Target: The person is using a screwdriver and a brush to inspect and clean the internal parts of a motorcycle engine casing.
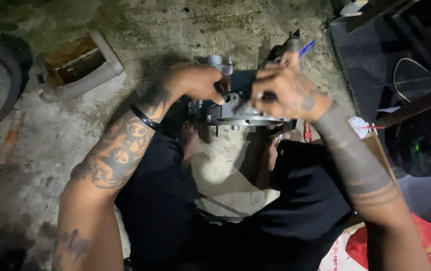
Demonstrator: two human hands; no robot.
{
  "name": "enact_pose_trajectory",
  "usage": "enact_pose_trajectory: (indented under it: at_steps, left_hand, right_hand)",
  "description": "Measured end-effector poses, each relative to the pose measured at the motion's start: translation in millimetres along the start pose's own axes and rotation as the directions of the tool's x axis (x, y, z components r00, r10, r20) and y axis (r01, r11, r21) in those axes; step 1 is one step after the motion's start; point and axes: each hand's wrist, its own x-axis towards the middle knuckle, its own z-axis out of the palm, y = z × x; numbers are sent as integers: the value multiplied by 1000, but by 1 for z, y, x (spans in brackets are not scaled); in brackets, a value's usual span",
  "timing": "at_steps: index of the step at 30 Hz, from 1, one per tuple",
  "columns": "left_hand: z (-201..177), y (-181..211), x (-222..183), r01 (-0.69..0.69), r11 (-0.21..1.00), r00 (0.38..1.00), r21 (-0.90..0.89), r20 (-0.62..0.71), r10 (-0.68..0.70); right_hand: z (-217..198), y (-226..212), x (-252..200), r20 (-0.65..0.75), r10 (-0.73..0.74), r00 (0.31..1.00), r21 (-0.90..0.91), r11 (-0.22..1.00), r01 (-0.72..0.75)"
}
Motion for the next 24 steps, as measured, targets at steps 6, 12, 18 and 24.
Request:
enact_pose_trajectory:
  at_steps: [6, 12, 18, 24]
  left_hand:
    - [-5, -3, -3, -44, 997, 999, 65, 3, 44]
    - [6, -24, 27, -112, 990, 993, -90, 28, 115]
    - [12, -46, 46, -300, 948, 954, -109, -50, 296]
    - [13, -46, 49, -301, 942, 954, -146, -58, 296]
  right_hand:
    - [-4, 9, 3, -30, -2, 1000, 73, 997, 4]
    - [10, 20, -6, -58, 69, 996, -104, 992, -75]
    - [26, 53, -26, -92, 124, 988, -210, 967, -141]
    - [21, 18, -16, -151, 306, 940, -155, 932, -328]
